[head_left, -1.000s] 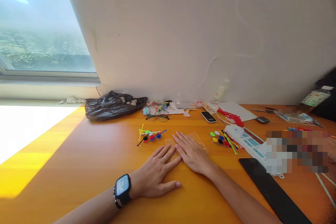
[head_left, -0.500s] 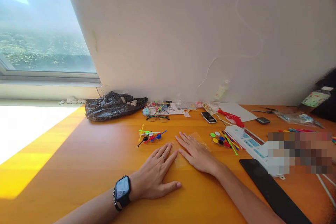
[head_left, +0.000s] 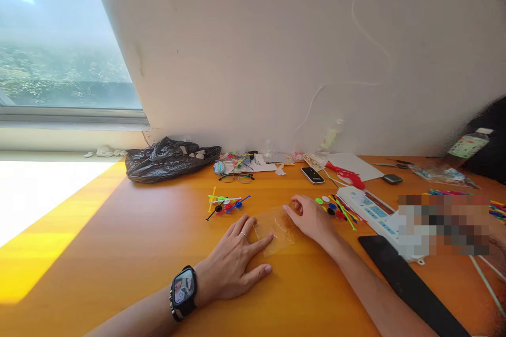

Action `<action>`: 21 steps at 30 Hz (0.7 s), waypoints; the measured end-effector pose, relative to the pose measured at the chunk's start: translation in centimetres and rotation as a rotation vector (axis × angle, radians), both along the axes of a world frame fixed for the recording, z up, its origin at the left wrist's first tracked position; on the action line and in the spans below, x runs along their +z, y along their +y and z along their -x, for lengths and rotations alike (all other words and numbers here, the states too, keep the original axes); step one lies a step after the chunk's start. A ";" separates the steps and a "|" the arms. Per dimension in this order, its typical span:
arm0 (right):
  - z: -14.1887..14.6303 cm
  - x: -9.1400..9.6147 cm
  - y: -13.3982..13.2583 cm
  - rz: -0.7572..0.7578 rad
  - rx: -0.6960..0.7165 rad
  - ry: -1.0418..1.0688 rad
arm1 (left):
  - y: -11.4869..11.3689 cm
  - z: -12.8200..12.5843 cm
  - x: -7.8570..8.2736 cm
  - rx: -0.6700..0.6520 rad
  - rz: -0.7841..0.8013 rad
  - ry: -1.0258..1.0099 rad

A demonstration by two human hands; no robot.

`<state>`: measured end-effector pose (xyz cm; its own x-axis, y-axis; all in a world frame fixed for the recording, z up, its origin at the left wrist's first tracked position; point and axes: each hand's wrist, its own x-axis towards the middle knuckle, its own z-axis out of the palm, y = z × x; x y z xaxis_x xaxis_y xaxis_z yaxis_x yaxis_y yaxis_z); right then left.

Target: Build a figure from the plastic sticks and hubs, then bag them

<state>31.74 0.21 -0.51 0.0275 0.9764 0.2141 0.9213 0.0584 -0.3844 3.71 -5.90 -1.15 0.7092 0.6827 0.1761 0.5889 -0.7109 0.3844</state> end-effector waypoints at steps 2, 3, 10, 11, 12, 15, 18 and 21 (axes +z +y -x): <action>0.2 0.3 -0.3 0.009 -0.008 -0.007 | 0.1 0.0 0.2 -0.001 0.003 -0.017; 0.3 0.3 -0.5 0.007 -0.007 -0.008 | 0.1 -0.1 0.3 0.004 0.000 -0.026; 1.0 -0.8 -0.9 0.071 0.060 0.151 | 0.5 -0.4 0.3 0.015 -0.080 -0.087; 1.1 -1.0 -0.8 0.091 0.084 0.217 | 0.5 -0.4 0.2 0.011 -0.087 -0.096; 1.2 -1.1 -0.8 0.111 0.108 0.293 | 0.5 -0.4 0.1 0.009 -0.092 -0.104; 1.7 -0.9 -0.9 0.173 0.155 0.531 | 0.5 -0.4 -0.1 0.010 -0.091 -0.122; 1.8 -0.2 -1.3 0.279 0.176 0.776 | 0.6 -0.5 0.1 0.013 -0.071 -0.127; 1.8 0.3 -1.8 0.448 0.244 0.959 | 0.7 -0.5 0.4 0.009 -0.053 -0.121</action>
<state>29.98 -1.59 -0.21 -0.2121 0.9623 -0.1701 0.2089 -0.1254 -0.9699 4.24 -5.25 -0.79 0.6741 0.6768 0.2960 0.5471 -0.7267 0.4155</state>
